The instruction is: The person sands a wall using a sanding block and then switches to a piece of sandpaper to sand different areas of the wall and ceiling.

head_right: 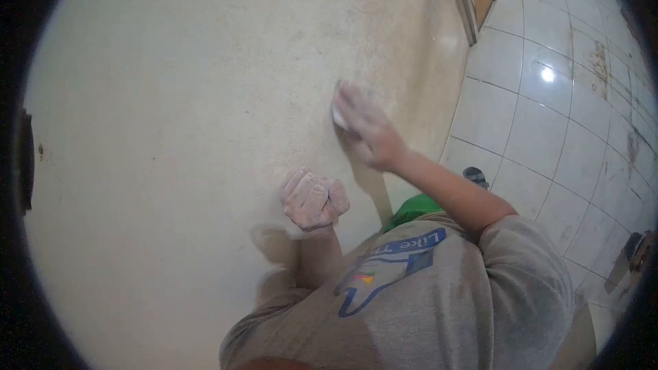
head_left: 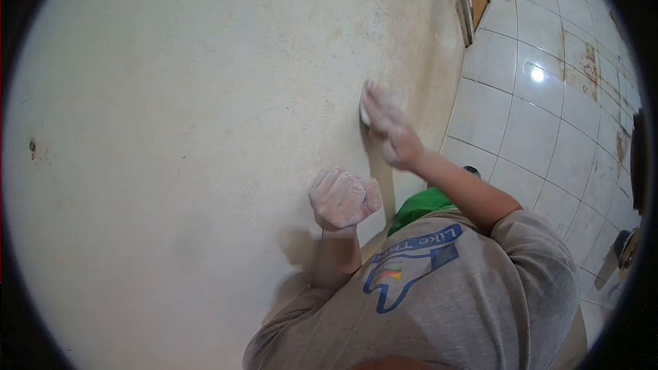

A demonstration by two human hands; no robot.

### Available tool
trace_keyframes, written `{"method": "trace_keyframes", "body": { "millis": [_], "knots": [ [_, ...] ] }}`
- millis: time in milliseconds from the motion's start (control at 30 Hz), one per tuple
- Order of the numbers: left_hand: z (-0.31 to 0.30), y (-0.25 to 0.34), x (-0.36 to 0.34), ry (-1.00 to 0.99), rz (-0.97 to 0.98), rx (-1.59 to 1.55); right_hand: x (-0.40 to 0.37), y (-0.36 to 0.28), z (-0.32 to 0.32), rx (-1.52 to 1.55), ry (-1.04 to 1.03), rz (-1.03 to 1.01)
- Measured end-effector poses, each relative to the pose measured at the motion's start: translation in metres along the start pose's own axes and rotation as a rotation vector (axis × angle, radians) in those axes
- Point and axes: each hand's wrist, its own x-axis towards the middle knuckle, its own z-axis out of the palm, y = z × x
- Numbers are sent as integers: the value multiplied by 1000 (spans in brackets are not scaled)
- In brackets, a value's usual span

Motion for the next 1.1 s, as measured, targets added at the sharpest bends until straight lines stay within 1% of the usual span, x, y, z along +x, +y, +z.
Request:
{"method": "trace_keyframes", "body": {
  "millis": [33,200,300,433,500,567,600,700,767,867,967,1100],
  "knots": [
    [-2,0,-1,-15,1,9,14,6,-5,-34,74,15],
    [-3,-2,-2,-56,9,37,84,31,-33,-48,257,76],
    [-3,0,2,-45,11,28,92,13,-22,154,356,200],
    [-2,-2,0,-42,10,-27,44,-14,16,51,276,98],
    [-6,-1,-1,-57,7,-26,15,-25,26,63,210,25],
    [-3,-1,-2,-25,-4,-36,-12,-19,31,100,137,-42],
    [-2,0,-1,-7,-8,-41,-15,-8,26,63,73,-76],
    [-5,0,0,-23,3,-58,26,17,5,-2,141,-161],
    [-7,1,-3,-12,8,-51,69,19,-11,2,272,-24],
    [-9,1,-4,-22,16,-56,112,29,-28,140,380,28],
    [-4,2,-2,-7,16,-39,112,16,-26,202,381,69],
    [-4,-2,-6,25,42,22,51,-14,4,118,258,111]
  ]
}}
